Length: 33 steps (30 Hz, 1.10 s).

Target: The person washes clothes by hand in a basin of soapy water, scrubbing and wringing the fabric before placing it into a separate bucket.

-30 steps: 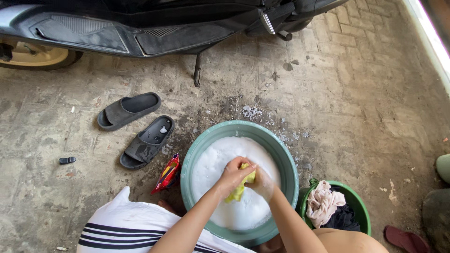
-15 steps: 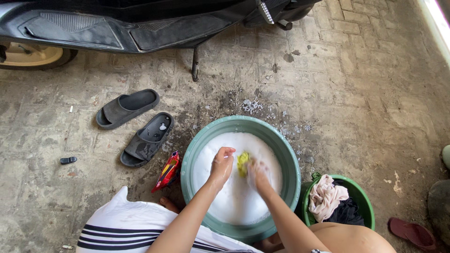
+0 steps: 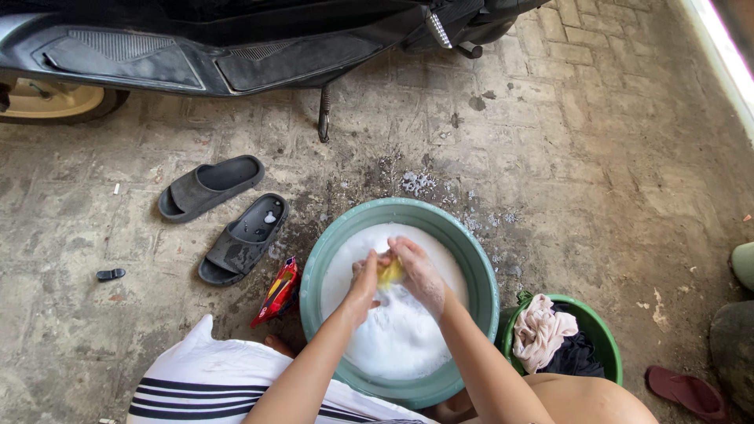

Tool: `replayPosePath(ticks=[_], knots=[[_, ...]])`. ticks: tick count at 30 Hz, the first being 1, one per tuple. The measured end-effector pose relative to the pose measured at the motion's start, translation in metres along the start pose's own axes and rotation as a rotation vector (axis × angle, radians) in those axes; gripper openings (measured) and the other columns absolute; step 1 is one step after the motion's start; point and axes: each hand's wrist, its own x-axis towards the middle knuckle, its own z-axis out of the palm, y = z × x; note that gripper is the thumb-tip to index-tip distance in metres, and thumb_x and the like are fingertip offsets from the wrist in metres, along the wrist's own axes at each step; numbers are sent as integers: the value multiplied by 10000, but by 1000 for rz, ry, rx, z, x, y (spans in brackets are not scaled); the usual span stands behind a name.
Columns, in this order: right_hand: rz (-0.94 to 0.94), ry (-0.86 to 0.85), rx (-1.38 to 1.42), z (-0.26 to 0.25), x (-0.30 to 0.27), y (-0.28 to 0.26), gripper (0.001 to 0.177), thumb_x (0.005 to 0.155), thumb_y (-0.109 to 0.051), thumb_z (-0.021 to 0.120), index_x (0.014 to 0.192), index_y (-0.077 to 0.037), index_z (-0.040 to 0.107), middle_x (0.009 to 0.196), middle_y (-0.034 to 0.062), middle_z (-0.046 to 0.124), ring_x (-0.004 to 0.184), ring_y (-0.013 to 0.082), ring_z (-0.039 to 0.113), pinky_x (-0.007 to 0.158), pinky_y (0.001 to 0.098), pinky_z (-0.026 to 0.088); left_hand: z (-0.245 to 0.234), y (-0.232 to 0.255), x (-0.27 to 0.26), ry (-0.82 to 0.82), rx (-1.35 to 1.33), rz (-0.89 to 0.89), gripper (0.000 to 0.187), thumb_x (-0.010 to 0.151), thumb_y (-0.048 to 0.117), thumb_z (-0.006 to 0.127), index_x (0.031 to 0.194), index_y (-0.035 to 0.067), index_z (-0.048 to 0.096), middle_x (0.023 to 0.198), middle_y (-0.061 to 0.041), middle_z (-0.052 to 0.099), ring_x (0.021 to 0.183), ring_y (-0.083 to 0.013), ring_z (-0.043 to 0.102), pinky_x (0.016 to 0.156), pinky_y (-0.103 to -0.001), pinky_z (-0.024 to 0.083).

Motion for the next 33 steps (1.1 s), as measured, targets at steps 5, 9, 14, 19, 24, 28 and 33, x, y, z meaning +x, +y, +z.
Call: replayPosePath(ticks=[5, 9, 14, 19, 24, 28, 33], knots=[[-198, -156, 11, 60, -18, -27, 277, 979, -280, 754, 868, -155, 533, 633, -51, 491, 506, 36, 426, 414, 196, 311, -12, -10, 34, -97, -522, 167, 517, 1020, 512, 496, 1262, 58, 549, 1102, -96, 648, 922, -183, 652, 662, -320, 526], [-434, 34, -281, 84, -25, 0, 244, 970, -199, 751, 891, -75, 556, 810, -5, 577, 732, 80, 535, 635, 251, 449, -15, -40, 65, -223, -651, 247, 405, 985, 342, 528, 1178, 9, 652, 1035, -103, 668, 879, -200, 669, 668, -323, 559], [-356, 224, -629, 38, 10, 24, 290, 960, -277, 606, 1130, -43, 633, 963, 72, 710, 911, 188, 675, 812, 322, 556, -4, -41, 57, 48, -311, 262, 348, 925, 292, 577, 1178, 78, 683, 1054, -46, 714, 979, -155, 651, 804, -323, 522], [-4, 12, -169, 15, -6, 2, 298, 943, -313, 610, 1149, -100, 631, 973, 57, 713, 887, 213, 673, 770, 371, 551, -3, -18, 24, -78, -406, 301, 459, 956, 388, 551, 1302, 87, 573, 1205, -92, 619, 1061, -197, 631, 883, -345, 533], [-107, -15, -187, 57, -17, -9, 266, 962, -224, 684, 1166, -60, 631, 956, 87, 688, 818, 264, 646, 687, 426, 513, 0, 3, 12, 23, -520, 161, 593, 973, 541, 473, 1439, 185, 391, 1406, -63, 490, 1183, -180, 551, 922, -379, 515], [-732, 218, -1110, 87, -37, -10, 163, 932, -173, 665, 1054, -76, 618, 982, 171, 702, 882, 380, 687, 758, 448, 543, -8, 2, 22, -61, -658, 26, 581, 962, 583, 433, 1333, 146, 521, 1302, -90, 613, 1135, -228, 620, 928, -393, 519], [-695, 202, -1167, 91, -42, -3, 191, 910, -218, 678, 990, -68, 590, 915, 198, 683, 822, 423, 671, 691, 477, 531, -21, -13, 39, -409, -739, 44, 587, 973, 596, 441, 1246, 114, 637, 1212, -96, 668, 1111, -240, 629, 950, -387, 507]])
